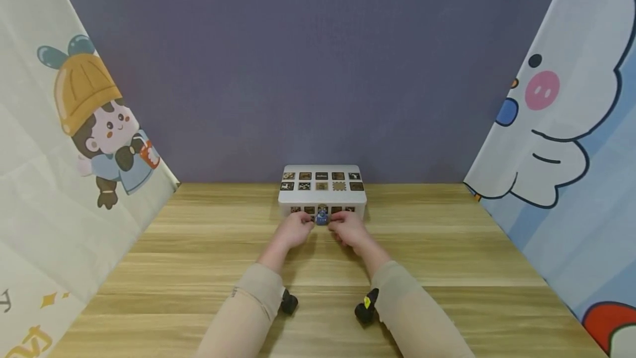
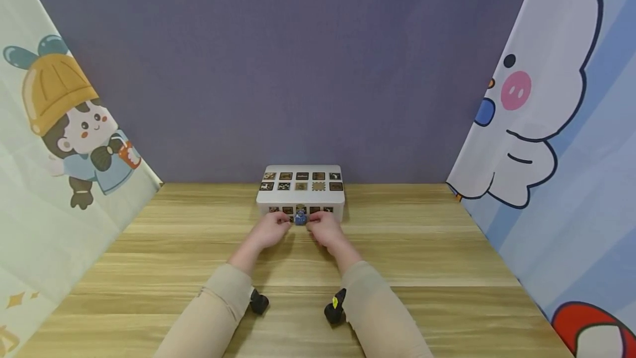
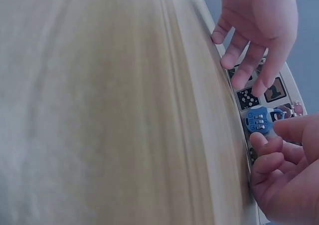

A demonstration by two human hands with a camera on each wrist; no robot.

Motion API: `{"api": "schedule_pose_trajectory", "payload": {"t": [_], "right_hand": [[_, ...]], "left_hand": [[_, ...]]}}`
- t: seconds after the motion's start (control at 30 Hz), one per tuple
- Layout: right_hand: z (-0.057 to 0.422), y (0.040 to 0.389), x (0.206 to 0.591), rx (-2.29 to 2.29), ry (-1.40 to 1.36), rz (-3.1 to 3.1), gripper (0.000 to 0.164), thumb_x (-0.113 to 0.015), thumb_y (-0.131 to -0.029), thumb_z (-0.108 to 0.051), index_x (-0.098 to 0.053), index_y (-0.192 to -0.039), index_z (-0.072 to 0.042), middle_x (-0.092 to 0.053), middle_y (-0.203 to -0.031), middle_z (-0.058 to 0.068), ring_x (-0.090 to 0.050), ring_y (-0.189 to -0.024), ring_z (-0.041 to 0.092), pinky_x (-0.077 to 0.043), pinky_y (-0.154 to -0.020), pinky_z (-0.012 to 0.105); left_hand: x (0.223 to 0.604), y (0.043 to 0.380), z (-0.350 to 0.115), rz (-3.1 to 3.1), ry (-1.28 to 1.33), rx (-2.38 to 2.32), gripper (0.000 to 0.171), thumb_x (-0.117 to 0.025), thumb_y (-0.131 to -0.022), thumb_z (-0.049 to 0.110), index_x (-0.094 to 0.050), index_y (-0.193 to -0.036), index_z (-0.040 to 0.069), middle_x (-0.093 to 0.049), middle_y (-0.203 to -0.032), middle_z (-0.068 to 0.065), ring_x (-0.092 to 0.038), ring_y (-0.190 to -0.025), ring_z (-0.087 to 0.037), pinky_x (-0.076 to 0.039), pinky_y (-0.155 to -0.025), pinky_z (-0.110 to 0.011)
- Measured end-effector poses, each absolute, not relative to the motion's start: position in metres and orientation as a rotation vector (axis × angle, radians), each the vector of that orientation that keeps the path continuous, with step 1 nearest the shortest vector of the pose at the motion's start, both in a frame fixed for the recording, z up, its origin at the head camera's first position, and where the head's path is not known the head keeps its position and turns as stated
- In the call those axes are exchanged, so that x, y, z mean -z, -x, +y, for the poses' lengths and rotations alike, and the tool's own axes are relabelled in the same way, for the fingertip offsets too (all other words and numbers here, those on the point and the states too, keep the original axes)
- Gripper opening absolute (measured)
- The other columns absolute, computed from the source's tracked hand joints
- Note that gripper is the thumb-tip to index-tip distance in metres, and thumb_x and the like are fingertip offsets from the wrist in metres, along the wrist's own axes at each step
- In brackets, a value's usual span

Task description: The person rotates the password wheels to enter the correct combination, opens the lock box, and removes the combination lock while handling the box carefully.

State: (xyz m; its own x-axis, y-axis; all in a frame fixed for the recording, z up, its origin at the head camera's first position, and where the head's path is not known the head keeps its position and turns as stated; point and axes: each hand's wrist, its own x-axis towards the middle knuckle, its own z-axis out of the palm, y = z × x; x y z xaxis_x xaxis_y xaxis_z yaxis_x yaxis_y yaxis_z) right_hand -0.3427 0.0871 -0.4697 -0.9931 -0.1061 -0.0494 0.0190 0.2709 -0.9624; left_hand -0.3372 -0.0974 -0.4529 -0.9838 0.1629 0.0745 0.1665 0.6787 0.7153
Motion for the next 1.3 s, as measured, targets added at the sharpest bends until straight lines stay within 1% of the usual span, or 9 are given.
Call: {"api": "schedule_pose_trajectory", "payload": {"t": [0.17,0.3,0.4,0.53,0.7,0.8,1.07,1.17,1.3], "right_hand": [[0.0842,0.3421,0.4691,1.811,0.088,2.437,0.031,-0.064,-0.091,0.001,-0.064,-0.122,0.007,-0.059,-0.072,0.011,-0.041,-0.046,0.009,-0.032,-0.039,0.021],[0.0838,0.3426,0.4684,1.789,0.07,2.468,0.03,-0.065,-0.09,0.001,-0.066,-0.12,0.006,-0.058,-0.07,0.01,-0.04,-0.044,0.008,-0.032,-0.039,0.021],[0.0838,0.3431,0.4691,1.762,0.075,2.502,0.029,-0.066,-0.09,0.001,-0.067,-0.119,0.005,-0.062,-0.075,0.01,-0.04,-0.044,0.008,-0.033,-0.039,0.021],[0.083,0.3441,0.4704,1.739,0.093,2.533,0.027,-0.067,-0.088,0.001,-0.068,-0.115,0.005,-0.067,-0.087,0.011,-0.04,-0.045,0.008,-0.034,-0.041,0.021],[0.0819,0.3448,0.4719,1.731,0.145,2.576,0.027,-0.068,-0.085,0.002,-0.069,-0.112,0.007,-0.068,-0.1,0.015,-0.044,-0.054,0.009,-0.038,-0.049,0.021],[0.0816,0.3448,0.4722,1.734,0.157,2.583,0.027,-0.068,-0.085,0.002,-0.069,-0.112,0.007,-0.068,-0.104,0.015,-0.045,-0.057,0.009,-0.039,-0.051,0.021],[0.0845,0.3419,0.4703,1.793,0.081,2.448,0.021,-0.062,-0.094,0.0,-0.07,-0.113,0.003,-0.07,-0.09,0.015,-0.042,-0.048,0.008,-0.032,-0.041,0.02],[0.0856,0.3408,0.4695,1.82,0.074,2.411,0.021,-0.058,-0.097,0.0,-0.069,-0.114,0.004,-0.071,-0.09,0.016,-0.044,-0.05,0.009,-0.033,-0.041,0.021],[0.0866,0.34,0.4693,1.824,0.071,2.406,0.021,-0.055,-0.098,-0.001,-0.068,-0.114,0.004,-0.07,-0.09,0.016,-0.044,-0.051,0.01,-0.035,-0.043,0.022]], "left_hand": [[0.4547,0.3398,-0.0952,-2.89,0.297,1.187,0.031,-0.063,-0.099,0.016,-0.067,-0.124,-0.003,-0.067,-0.124,-0.019,-0.063,-0.114,-0.037,-0.048,-0.1,-0.051],[0.4557,0.343,-0.0936,-2.906,0.333,1.144,0.031,-0.063,-0.099,0.016,-0.067,-0.124,-0.002,-0.067,-0.125,-0.019,-0.063,-0.114,-0.036,-0.048,-0.1,-0.05],[0.4557,0.3443,-0.0923,-2.913,0.355,1.13,0.031,-0.063,-0.098,0.015,-0.068,-0.123,-0.002,-0.067,-0.124,-0.019,-0.063,-0.113,-0.037,-0.049,-0.099,-0.05],[0.4557,0.345,-0.0902,-2.93,0.359,1.101,0.03,-0.063,-0.098,0.017,-0.069,-0.122,0.0,-0.068,-0.124,-0.018,-0.063,-0.11,-0.035,-0.049,-0.097,-0.049],[0.4553,0.3456,-0.0888,-2.942,0.359,1.062,0.029,-0.063,-0.098,0.018,-0.07,-0.121,0.001,-0.068,-0.122,-0.016,-0.064,-0.107,-0.033,-0.05,-0.094,-0.048],[0.4548,0.3455,-0.0892,-2.941,0.367,1.057,0.028,-0.063,-0.098,0.017,-0.071,-0.119,0.001,-0.069,-0.12,-0.017,-0.064,-0.106,-0.033,-0.051,-0.094,-0.048],[0.4507,0.3435,-0.0893,-2.931,0.329,1.149,0.02,-0.062,-0.098,0.017,-0.07,-0.107,0.001,-0.068,-0.096,-0.01,-0.062,-0.083,-0.024,-0.052,-0.077,-0.04],[0.4485,0.3416,-0.0896,-2.926,0.318,1.205,0.017,-0.061,-0.098,0.014,-0.069,-0.103,0.001,-0.066,-0.089,-0.008,-0.06,-0.077,-0.022,-0.052,-0.072,-0.038],[0.4466,0.3394,-0.0894,-2.925,0.328,1.305,0.013,-0.057,-0.099,0.011,-0.066,-0.099,0.001,-0.066,-0.083,-0.011,-0.059,-0.068,-0.02,-0.051,-0.065,-0.034]]}}
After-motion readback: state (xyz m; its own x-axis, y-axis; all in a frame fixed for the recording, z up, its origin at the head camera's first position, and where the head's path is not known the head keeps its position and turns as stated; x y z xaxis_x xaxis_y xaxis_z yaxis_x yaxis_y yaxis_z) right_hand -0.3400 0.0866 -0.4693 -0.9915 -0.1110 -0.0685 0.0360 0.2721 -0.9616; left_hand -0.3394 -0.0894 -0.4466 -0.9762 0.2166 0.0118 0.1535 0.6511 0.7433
